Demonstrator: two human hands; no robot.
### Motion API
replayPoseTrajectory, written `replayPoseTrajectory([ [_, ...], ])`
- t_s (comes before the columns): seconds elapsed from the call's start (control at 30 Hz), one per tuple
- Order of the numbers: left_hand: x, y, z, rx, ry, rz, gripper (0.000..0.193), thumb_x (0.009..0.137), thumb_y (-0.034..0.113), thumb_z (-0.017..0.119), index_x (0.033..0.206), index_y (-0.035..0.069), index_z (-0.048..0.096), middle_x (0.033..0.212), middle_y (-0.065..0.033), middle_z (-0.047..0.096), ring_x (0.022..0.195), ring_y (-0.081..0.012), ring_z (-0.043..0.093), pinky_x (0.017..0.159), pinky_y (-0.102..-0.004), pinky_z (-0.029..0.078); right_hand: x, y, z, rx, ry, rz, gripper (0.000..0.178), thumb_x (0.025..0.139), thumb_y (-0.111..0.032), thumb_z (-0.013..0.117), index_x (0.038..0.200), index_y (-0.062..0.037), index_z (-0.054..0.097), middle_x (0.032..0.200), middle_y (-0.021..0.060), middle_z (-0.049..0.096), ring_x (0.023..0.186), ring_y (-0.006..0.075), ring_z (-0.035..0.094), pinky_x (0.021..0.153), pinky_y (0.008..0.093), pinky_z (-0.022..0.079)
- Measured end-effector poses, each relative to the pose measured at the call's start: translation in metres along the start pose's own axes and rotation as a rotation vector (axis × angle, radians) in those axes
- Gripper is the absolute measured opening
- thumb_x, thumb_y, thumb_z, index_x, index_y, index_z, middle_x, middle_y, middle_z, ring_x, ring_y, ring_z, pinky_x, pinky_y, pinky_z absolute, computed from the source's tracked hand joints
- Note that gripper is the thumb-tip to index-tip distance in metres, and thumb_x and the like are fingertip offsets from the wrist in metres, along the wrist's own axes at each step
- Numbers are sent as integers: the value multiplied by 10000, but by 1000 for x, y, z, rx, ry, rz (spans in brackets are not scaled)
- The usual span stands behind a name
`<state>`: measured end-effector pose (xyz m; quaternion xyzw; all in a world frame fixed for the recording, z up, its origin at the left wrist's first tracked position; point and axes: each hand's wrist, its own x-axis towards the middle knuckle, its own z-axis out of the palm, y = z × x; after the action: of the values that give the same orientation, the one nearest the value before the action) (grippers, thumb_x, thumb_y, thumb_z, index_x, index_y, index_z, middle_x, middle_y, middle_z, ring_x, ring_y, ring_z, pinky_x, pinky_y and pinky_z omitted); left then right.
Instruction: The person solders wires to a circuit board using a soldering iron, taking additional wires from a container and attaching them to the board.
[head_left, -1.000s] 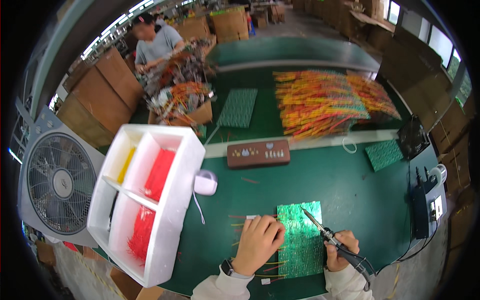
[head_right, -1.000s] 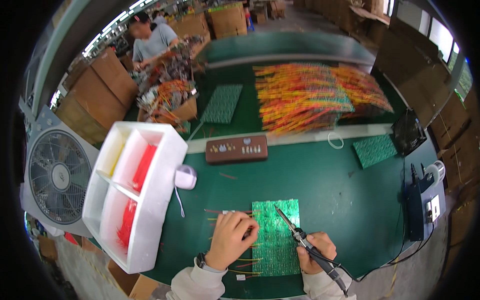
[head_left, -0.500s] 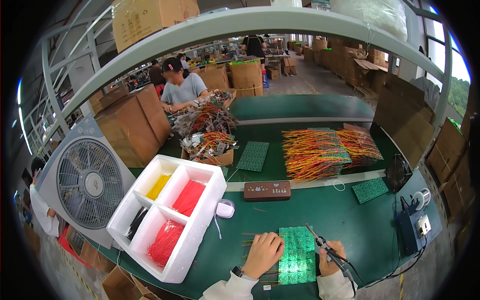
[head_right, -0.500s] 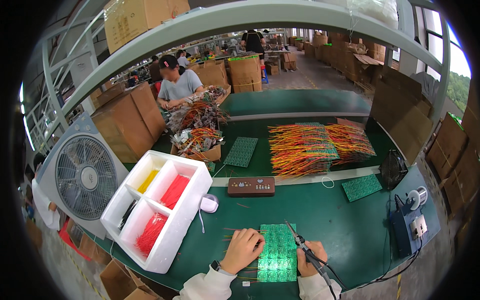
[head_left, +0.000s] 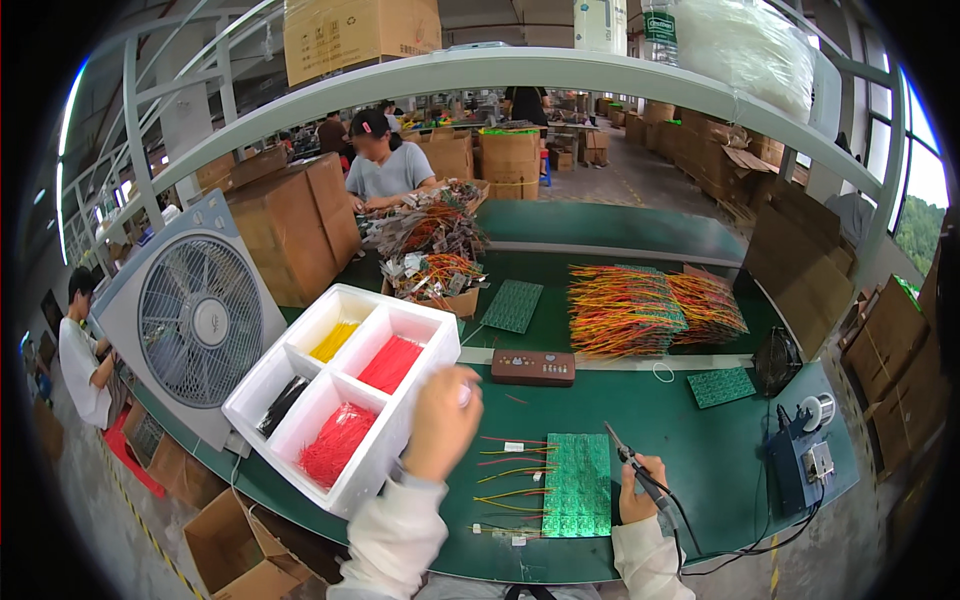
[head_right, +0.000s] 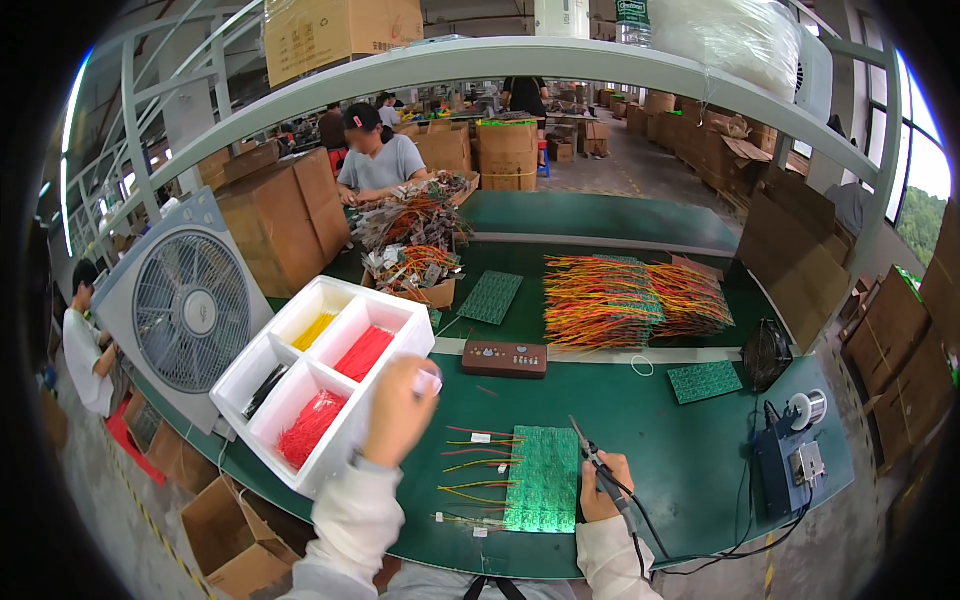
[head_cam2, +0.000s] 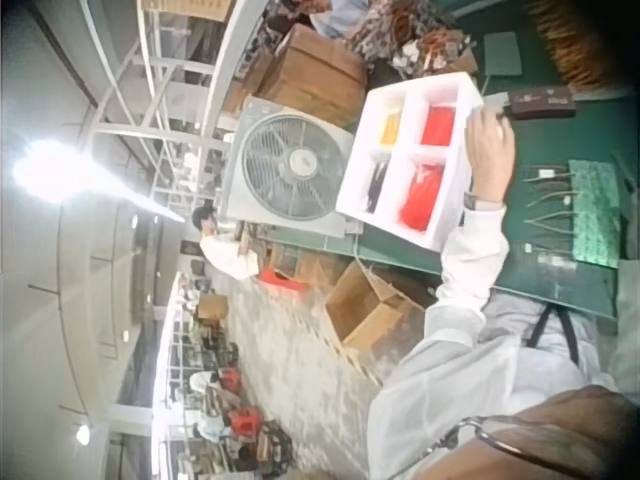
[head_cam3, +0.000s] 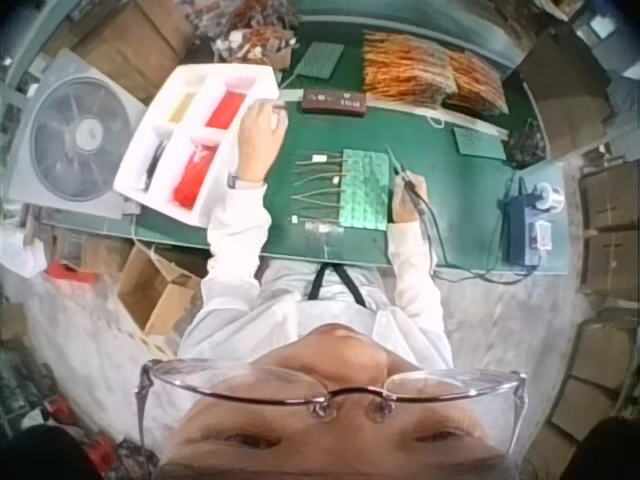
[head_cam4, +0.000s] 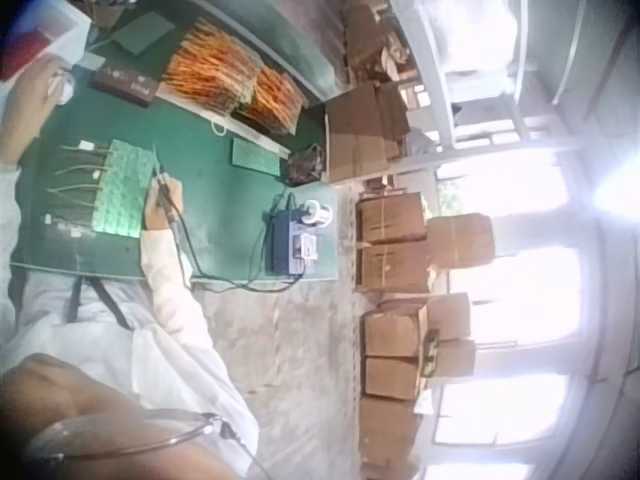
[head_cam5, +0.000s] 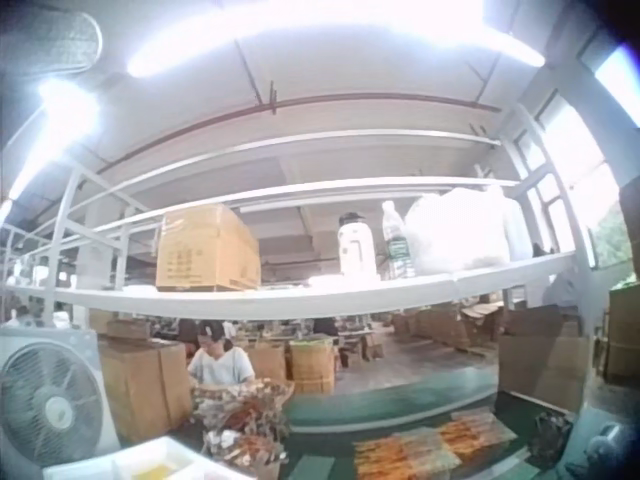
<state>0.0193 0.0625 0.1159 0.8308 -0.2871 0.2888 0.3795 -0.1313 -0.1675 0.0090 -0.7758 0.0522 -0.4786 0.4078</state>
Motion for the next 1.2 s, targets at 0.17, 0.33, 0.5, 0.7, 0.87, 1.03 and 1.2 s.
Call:
replayPoseTrajectory([
  [0.17, 58, -128, -28, 391, 95, -183, 82, 725, 52, 524, 789, 5, 543, 794, -169, 559, 733, -334, 542, 656, -389, 431, 0, -17, 4, 18, -42, 106, 164, 744, -45, 610, 865, 10, 513, 714, 50, 481, 612, 105, 445, 562, 224, 371],
  [0.33, 36, -209, 2, 442, -572, -299, 214, 743, 151, 533, 914, 31, 580, 937, -174, 580, 854, -321, 553, 761, -395, 426, -1, -4, 4, 15, 40, 108, 198, 725, -79, 651, 861, 13, 540, 682, 19, 459, 559, 72, 407, 503, 197, 334],
  [0.5, 39, -203, 7, 269, -509, -388, 160, 685, 145, 610, 806, 40, 607, 866, -166, 600, 839, -302, 564, 758, -377, 432, -1, -4, 1, -122, 112, 17, 245, 706, -116, 681, 879, 3, 554, 665, 20, 425, 534, 83, 385, 479, 211, 314],
  [0.7, 42, -191, 1, 281, -415, -364, 47, 663, 97, 589, 659, 51, 599, 749, -151, 605, 747, -303, 576, 703, -377, 449, -1, -4, -1, -176, 121, -38, 259, 662, -117, 713, 877, -41, 589, 704, 71, 472, 567, 162, 469, 498, 257, 384],
  [0.87, 42, -193, 3, 260, -219, -350, 59, 668, 85, 576, 641, 34, 592, 712, -152, 603, 701, -300, 581, 674, -375, 456, 2, -11, 0, -160, 137, -114, 247, 688, -165, 693, 858, -28, 578, 863, 75, 423, 745, 188, 442, 630, 296, 385],
  [1.03, 45, -187, 0, 126, 41, -321, 51, 682, 64, 592, 670, 15, 592, 693, -153, 605, 650, -273, 586, 627, -339, 459, 3, -12, 0, -178, 179, -139, 243, 695, -185, 687, 848, -34, 574, 990, 99, 419, 883, 228, 461, 745, 331, 402],
  [1.2, 49, -181, 1, 110, 111, -334, 73, 707, 71, 568, 705, 0, 551, 683, -162, 590, 668, -305, 577, 624, -360, 456, 2, -9, 1, -11, 157, -65, 240, 712, -173, 671, 872, -38, 556, 1109, 116, 423, 942, 247, 465, 786, 348, 398],
])
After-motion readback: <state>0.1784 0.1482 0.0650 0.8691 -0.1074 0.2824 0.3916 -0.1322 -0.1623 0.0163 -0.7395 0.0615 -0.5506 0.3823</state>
